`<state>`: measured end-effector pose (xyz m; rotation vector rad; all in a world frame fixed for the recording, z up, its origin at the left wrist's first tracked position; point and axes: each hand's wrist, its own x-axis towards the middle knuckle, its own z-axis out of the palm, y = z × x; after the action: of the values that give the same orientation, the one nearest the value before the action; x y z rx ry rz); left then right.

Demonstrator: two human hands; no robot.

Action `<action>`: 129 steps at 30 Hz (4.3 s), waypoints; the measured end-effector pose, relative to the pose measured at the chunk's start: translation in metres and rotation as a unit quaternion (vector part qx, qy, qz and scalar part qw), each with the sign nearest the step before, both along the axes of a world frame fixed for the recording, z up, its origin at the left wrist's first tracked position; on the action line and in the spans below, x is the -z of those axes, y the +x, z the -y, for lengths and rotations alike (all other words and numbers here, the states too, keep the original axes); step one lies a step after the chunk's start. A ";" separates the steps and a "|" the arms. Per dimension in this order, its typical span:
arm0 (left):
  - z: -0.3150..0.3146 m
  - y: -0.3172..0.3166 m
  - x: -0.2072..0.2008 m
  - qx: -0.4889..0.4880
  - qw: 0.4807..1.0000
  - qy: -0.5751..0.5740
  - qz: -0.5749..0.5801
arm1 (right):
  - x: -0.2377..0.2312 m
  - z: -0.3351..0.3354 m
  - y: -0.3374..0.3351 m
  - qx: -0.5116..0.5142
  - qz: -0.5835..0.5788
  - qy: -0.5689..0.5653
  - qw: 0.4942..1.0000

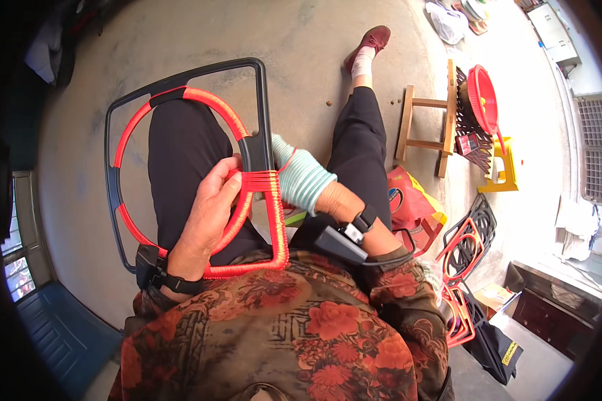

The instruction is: Wrapping and weaving red rope around a black chair frame to create a finished furniture piece.

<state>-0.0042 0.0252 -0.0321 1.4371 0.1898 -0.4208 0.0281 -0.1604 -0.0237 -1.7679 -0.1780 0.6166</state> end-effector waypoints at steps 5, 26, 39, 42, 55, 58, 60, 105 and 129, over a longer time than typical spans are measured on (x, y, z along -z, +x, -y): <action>0.012 0.002 -0.018 -0.075 0.901 0.277 0.324 | 0.026 0.025 0.012 0.294 0.164 0.005 0.942; -0.001 0.000 -0.012 0.034 0.990 -0.092 -0.104 | -0.015 0.101 -0.025 -0.030 0.100 -0.408 0.907; 0.009 0.000 -0.010 0.007 0.993 -0.090 -0.072 | 0.002 0.085 -0.028 0.180 -0.086 0.179 0.964; 0.011 0.002 -0.019 -0.026 0.990 -0.102 -0.095 | 0.019 0.047 -0.023 0.109 -0.167 0.234 0.952; 0.005 0.004 -0.012 -0.002 0.968 -0.198 -0.153 | 0.033 0.025 -0.031 0.315 -0.206 0.580 0.722; 0.002 0.000 -0.014 -0.002 0.967 -0.205 -0.149 | 0.041 0.036 -0.031 0.345 -0.161 0.488 0.785; 0.002 0.002 -0.014 -0.008 0.970 -0.204 -0.135 | 0.060 0.060 -0.031 0.345 -0.164 0.502 0.776; 0.004 0.003 -0.001 0.006 0.977 -0.169 -0.132 | 0.013 0.084 -0.016 0.396 -0.051 0.601 0.693; 0.015 0.007 -0.004 0.003 0.978 -0.174 -0.119 | -0.051 0.025 -0.038 0.058 0.040 -0.003 0.997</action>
<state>0.0026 0.0101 -0.0280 1.0416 0.2886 -0.6003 -0.0095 -0.1857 0.0268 -1.7964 -0.1279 0.4631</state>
